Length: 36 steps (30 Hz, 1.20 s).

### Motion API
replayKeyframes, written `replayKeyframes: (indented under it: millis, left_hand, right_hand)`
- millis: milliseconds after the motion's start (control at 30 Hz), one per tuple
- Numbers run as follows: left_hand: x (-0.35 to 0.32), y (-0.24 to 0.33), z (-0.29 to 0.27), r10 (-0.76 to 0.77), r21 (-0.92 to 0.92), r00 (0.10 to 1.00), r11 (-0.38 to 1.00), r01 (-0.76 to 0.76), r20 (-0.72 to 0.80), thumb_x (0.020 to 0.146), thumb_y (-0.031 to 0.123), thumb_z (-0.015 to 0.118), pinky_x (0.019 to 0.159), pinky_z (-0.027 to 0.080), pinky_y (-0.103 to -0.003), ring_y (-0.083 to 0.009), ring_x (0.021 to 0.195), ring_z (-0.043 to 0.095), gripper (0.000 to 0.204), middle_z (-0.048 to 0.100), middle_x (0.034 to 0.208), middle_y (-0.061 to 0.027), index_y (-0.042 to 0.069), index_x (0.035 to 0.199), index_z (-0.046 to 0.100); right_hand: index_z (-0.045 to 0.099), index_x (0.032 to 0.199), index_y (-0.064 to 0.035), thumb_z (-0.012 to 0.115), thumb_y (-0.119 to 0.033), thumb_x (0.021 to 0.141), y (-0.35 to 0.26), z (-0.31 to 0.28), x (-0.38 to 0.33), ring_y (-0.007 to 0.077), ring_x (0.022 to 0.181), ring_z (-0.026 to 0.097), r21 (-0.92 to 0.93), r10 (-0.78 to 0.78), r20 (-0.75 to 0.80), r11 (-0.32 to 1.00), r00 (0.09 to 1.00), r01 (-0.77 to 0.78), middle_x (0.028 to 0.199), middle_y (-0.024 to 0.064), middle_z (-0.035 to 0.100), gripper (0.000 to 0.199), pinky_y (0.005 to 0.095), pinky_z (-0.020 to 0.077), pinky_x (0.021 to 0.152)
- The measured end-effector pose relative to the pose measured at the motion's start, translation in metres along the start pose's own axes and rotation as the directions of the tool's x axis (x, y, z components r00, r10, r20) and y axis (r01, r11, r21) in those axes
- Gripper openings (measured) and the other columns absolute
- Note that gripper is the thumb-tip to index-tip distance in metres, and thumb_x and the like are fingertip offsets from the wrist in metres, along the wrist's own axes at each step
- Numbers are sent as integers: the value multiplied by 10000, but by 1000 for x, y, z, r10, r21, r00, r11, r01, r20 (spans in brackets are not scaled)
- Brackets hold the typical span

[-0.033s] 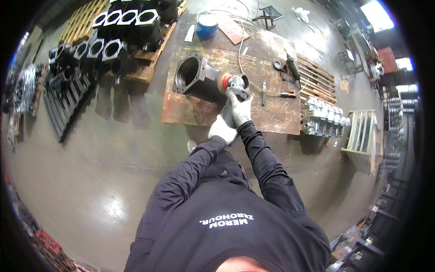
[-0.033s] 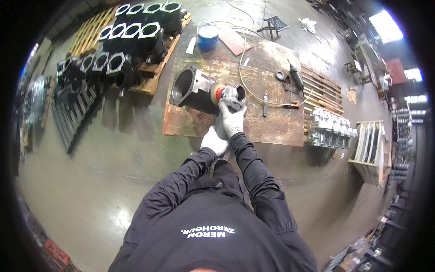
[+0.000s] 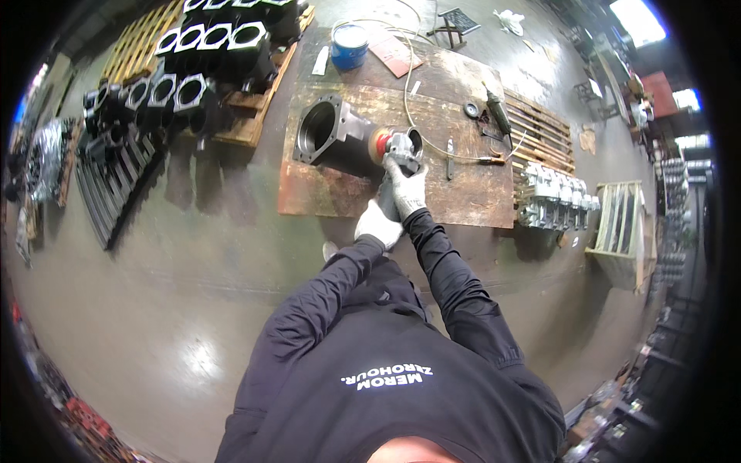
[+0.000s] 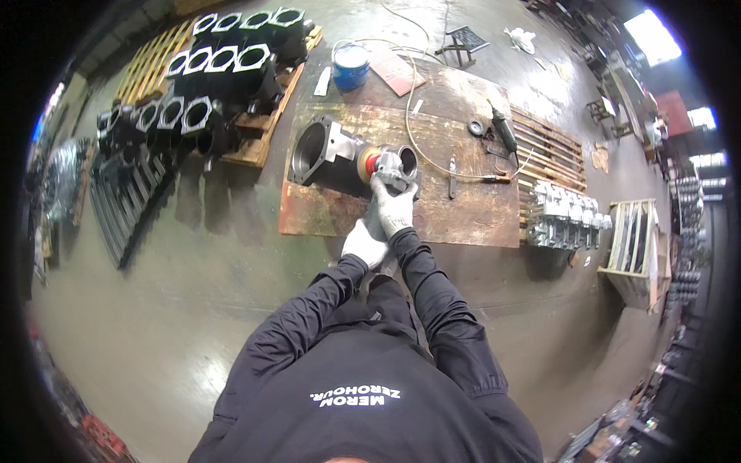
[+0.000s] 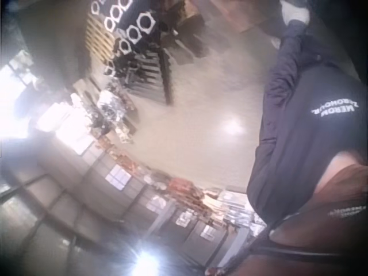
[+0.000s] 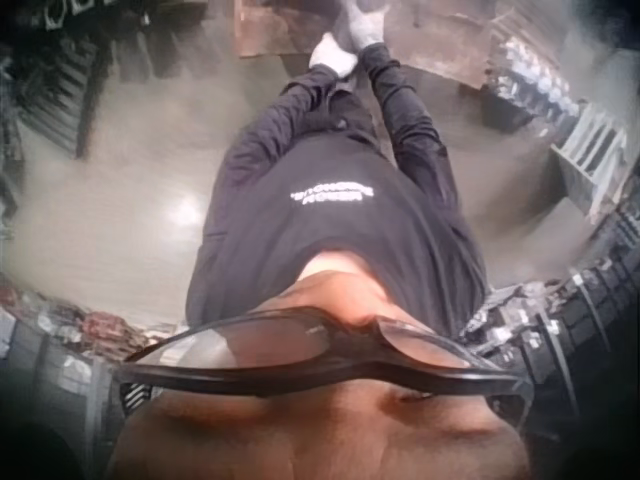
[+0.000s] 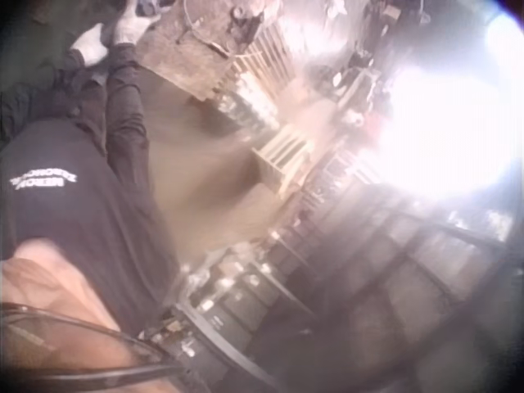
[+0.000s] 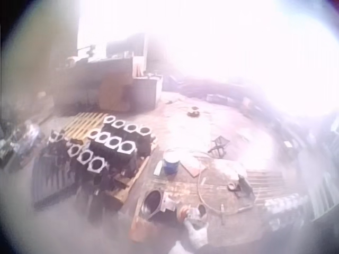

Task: The person uses an angle grinder to smooth the exterior and interior surfaces of a large metal pipe fitting on a workbench. They rotate the part and reposition it to access different areas, then switch to a smaller rotary tool to finish the interior bore before returning to the angle grinder for additional exterior grinding.

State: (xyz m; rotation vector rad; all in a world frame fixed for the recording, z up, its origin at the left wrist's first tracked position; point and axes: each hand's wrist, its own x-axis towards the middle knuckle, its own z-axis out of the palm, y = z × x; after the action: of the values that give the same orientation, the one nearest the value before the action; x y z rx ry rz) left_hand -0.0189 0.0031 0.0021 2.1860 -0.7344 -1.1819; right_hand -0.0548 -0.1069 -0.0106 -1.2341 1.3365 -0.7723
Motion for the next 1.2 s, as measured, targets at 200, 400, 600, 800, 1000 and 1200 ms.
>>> replayKeyframes:
  millis: [200, 400, 600, 800, 1000, 1200]
  left_hand:
    - [-13, -5, 16, 6, 13, 1000, 1000, -6, 17, 726, 370, 789, 936, 525, -445, -406, 1107, 661, 737, 669, 1155, -287, -14, 1278, 489]
    - [-8, -2, 31, 5, -7, 998, 1000, -5, -58, 742, 325, 794, 933, 526, -421, -408, 1113, 658, 668, 669, 1156, -284, -25, 1233, 507]
    - [-23, 9, 74, 75, -206, 978, 972, -116, -197, 791, 213, 752, 939, 516, -380, -334, 1111, 666, 564, 675, 1157, -238, -49, 1230, 514]
    - [-27, 5, 105, 31, -107, 967, 993, -59, -251, 866, 130, 675, 912, 517, -353, -291, 1076, 673, 419, 682, 1146, -206, -52, 1216, 534]
    - [-25, -11, 122, 98, -71, 959, 990, -121, -265, 894, 155, 676, 917, 512, -347, -284, 1073, 671, 408, 683, 1140, -194, -51, 1216, 536]
    - [-31, -22, 126, 158, -181, 961, 963, -201, -229, 813, 76, 657, 949, 509, -386, -323, 1107, 657, 426, 677, 1126, -228, -51, 1194, 514]
  right_hand:
    - [364, 1358, 24, 851, -375, 805, 16, -22, -9, 308, 1219, 574, -1, 42, -2, 999, 999, -42, 1315, 231, 567, 838, 391, 451, 1042]
    - [350, 1386, -11, 845, -429, 789, 10, -28, -4, 350, 1209, 610, -2, -9, 74, 1000, 997, 9, 1289, 252, 602, 881, 407, 473, 1026]
    - [318, 1405, -25, 824, -450, 795, 9, -65, -3, 371, 1190, 628, -10, 23, 185, 1000, 983, -22, 1286, 262, 611, 900, 420, 487, 1015]
    - [335, 1396, -28, 806, -429, 822, 7, -93, 1, 385, 1194, 626, -88, 110, 315, 992, 943, -87, 1266, 282, 618, 844, 430, 491, 1006]
    - [342, 1409, -65, 804, -459, 804, 13, -108, 2, 397, 1181, 637, -77, 174, 349, 985, 921, -157, 1260, 276, 631, 857, 445, 503, 996]
    - [349, 1418, -86, 810, -479, 787, 26, -113, -5, 403, 1152, 650, -117, 251, 298, 967, 921, -225, 1247, 272, 641, 875, 456, 507, 989]
